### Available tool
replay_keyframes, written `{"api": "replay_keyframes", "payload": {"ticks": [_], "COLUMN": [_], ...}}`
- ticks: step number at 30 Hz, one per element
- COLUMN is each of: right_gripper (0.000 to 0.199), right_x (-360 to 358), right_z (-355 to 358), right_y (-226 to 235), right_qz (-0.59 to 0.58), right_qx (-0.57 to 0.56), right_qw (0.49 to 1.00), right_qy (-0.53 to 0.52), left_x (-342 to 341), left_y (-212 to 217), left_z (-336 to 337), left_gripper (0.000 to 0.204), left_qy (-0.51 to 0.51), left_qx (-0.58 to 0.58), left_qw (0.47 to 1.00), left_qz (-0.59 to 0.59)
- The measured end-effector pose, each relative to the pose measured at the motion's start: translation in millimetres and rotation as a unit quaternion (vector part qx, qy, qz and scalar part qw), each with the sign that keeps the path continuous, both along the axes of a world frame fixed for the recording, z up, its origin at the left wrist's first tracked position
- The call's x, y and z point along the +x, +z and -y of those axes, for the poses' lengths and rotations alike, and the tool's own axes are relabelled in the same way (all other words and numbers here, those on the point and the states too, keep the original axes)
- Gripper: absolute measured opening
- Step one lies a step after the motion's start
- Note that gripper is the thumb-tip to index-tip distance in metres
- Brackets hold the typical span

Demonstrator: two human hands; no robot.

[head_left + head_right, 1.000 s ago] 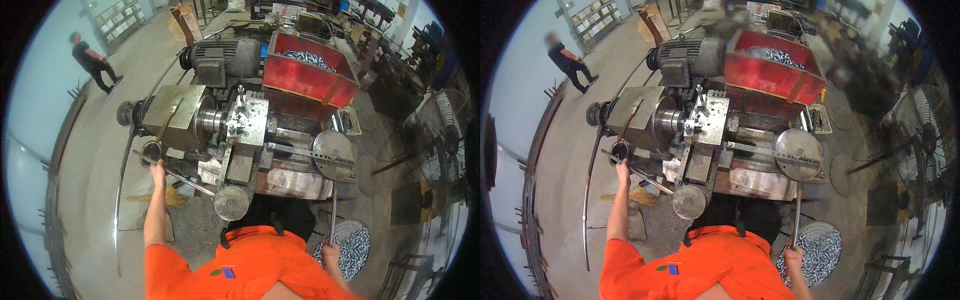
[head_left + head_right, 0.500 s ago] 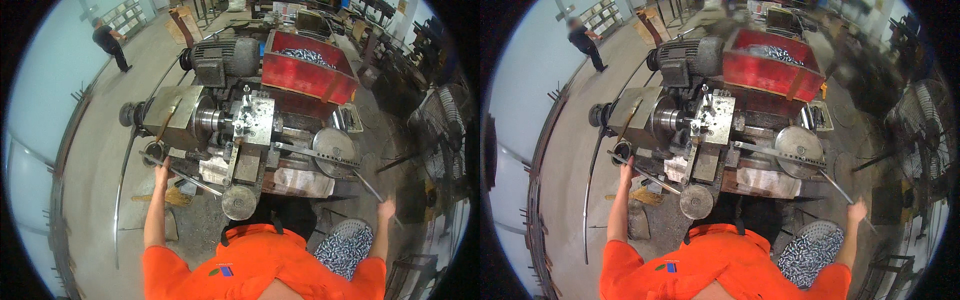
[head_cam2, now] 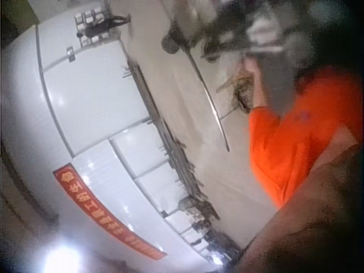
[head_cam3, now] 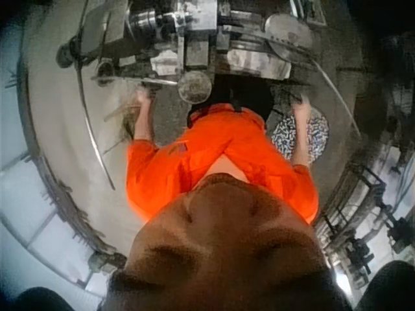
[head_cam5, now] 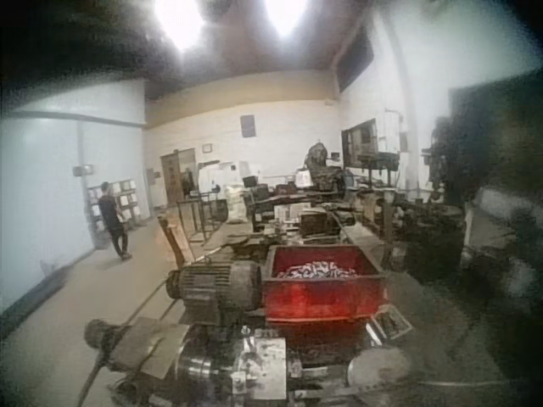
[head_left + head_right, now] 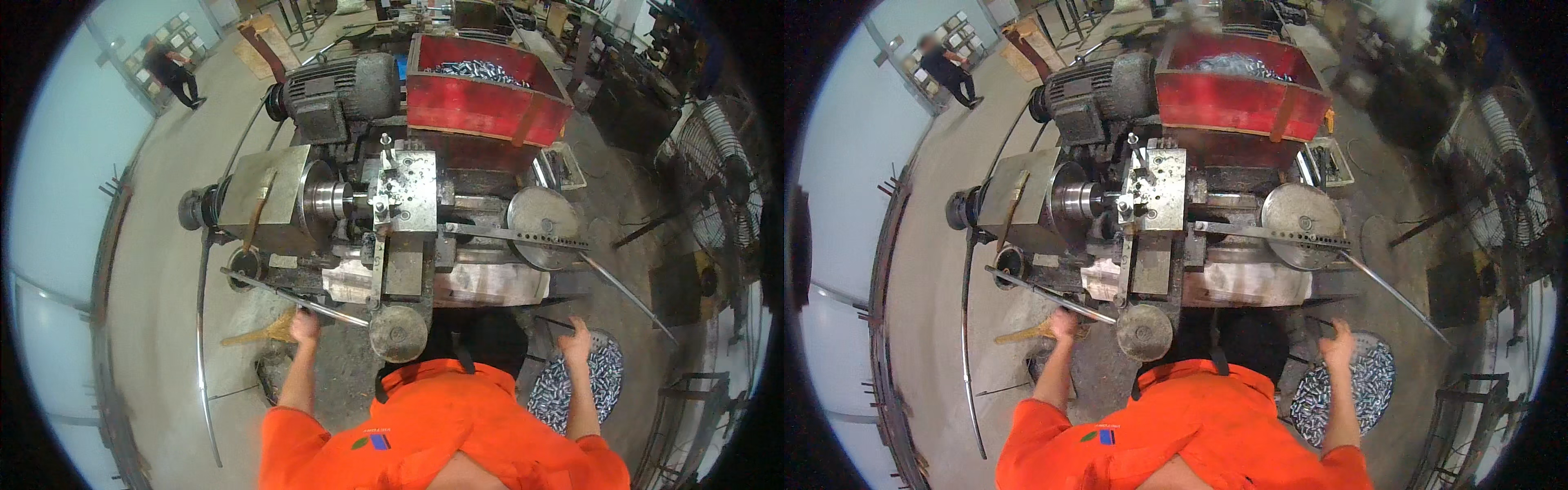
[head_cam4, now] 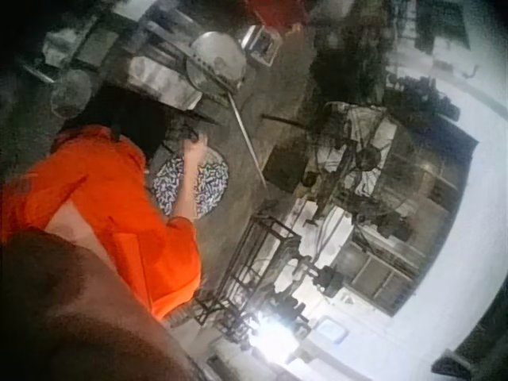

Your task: The person operates a metal forming machine, repeatedly inserting small metal pieces into the machine and using a long metal rod to manipulate the mechanism. The person collects the processed metal pieces into a perforated tray. The task is performed continuously throughout the clip.

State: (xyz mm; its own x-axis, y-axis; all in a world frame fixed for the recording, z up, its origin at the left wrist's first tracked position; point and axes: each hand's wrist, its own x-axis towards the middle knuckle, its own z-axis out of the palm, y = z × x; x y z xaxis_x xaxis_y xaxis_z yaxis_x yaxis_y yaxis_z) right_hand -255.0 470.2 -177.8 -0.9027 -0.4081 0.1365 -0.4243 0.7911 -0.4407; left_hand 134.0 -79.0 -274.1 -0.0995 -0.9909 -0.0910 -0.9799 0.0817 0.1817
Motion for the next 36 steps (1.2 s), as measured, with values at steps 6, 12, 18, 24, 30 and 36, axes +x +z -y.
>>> {"api": "replay_keyframes", "payload": {"ticks": [6,12,18,24,30,36], "right_gripper": [0.04,0.039,0.041,0.035,0.03,0.027], "right_x": [10,-32,-9,42,74,72], "right_z": [58,113,283,449,494,495], "right_y": [57,116,218,217,211,206], "right_qz": [0.044,-0.043,-0.025,-0.092,-0.058,-0.07], "right_qx": [-0.061,-0.092,-0.18,-0.08,0.058,0.033], "right_qw": [0.995,0.98,0.914,0.846,0.872,0.867], "right_qy": [0.06,0.172,0.362,0.519,0.482,0.492], "left_x": [20,26,45,119,203,226], "left_y": [19,39,112,238,224,222], "left_z": [16,21,22,49,2,51], "left_gripper": [0.044,0.049,0.043,0.03,0.035,0.044], "left_qy": [-0.181,-0.203,-0.168,-0.094,0.048,0.109], "left_qx": [0.115,0.084,0.186,-0.19,-0.154,-0.137], "left_qw": [0.973,0.971,0.968,0.968,0.981,0.981], "left_qz": [0.08,0.092,-0.014,-0.138,0.104,0.08]}}
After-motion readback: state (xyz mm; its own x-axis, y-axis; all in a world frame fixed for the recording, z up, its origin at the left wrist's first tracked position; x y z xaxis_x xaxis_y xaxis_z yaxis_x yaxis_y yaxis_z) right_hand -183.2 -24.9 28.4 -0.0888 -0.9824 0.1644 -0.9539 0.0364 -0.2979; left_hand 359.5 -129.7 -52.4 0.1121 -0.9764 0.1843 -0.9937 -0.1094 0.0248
